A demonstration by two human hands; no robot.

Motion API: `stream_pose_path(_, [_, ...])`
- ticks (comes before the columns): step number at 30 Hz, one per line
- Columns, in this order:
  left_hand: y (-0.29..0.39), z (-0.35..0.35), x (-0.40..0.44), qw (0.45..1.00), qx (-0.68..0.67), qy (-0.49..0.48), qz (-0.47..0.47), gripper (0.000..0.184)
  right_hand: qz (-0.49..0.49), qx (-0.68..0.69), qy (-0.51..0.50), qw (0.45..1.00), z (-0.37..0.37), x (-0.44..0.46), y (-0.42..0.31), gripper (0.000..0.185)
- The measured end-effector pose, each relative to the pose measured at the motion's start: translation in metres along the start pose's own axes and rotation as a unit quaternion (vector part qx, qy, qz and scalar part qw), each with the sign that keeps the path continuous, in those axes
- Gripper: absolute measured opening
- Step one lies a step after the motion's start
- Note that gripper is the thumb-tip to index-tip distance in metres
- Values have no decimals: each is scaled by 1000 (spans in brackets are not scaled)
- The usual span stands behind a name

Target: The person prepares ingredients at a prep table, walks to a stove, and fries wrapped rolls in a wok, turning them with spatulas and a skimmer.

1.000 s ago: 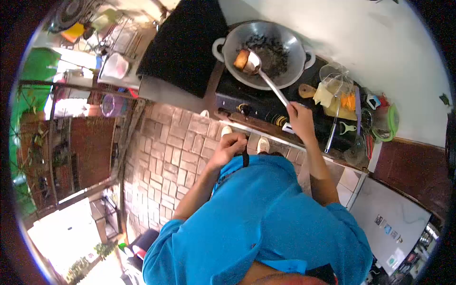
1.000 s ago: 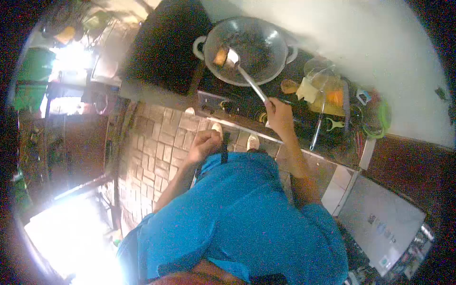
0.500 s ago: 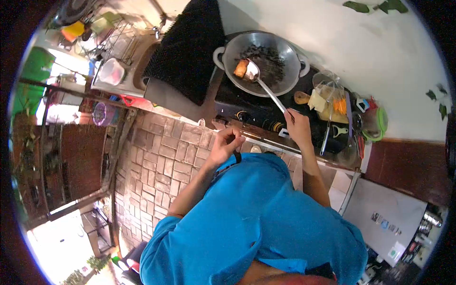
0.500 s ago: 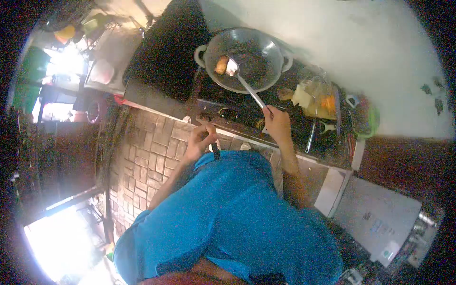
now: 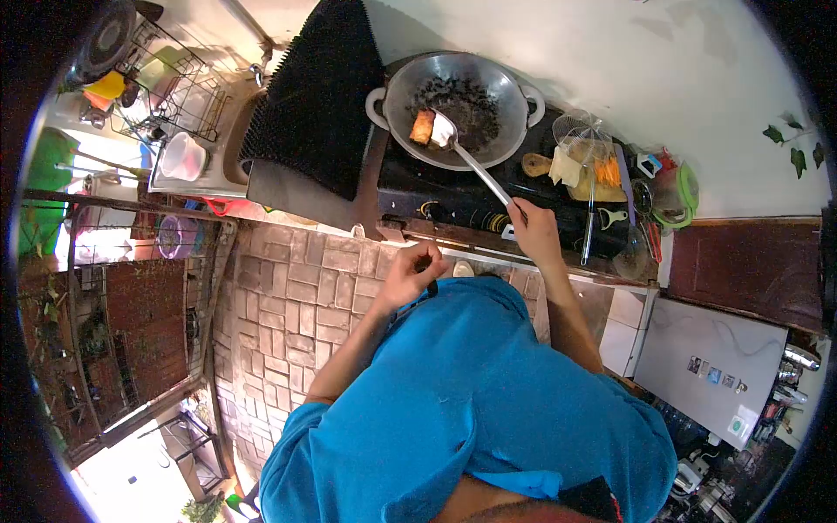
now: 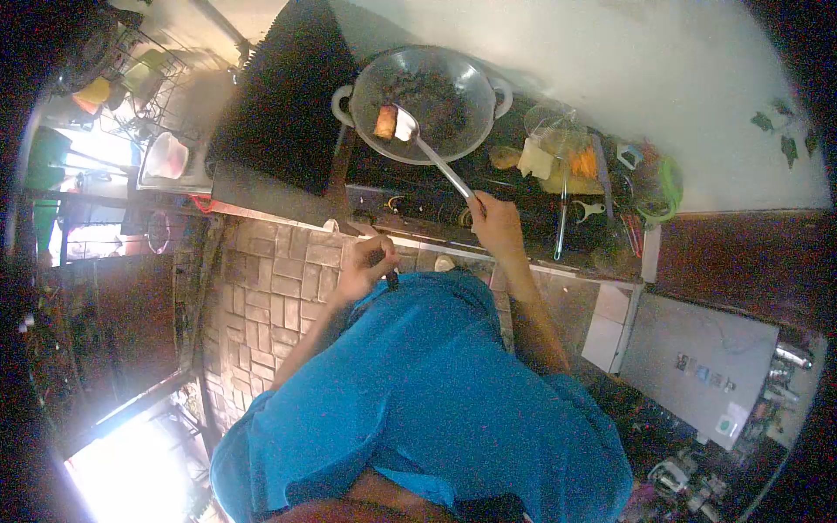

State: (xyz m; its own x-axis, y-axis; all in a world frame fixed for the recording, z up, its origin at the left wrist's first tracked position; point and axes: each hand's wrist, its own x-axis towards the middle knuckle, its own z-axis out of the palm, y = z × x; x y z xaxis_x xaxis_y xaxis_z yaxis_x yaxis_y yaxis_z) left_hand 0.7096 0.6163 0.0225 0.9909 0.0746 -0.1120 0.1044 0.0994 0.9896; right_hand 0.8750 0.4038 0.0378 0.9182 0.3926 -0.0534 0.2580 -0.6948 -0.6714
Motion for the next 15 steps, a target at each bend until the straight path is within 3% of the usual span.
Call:
stream_pose_path(4, [2, -1, -6, 998, 44, -26, -20, 16, -14, -7, 18, 1000, 3, -5, -2, 28])
stream_pose_path(10, [-14, 3, -10, 998, -41, 5, -39, 21, -21, -1, 25, 999, 4, -10, 2, 29])
stream_pose_path(15, [-24, 6, -4, 993, 92, -43, -57, 18, -32, -14, 38, 999, 4, -7, 9, 30])
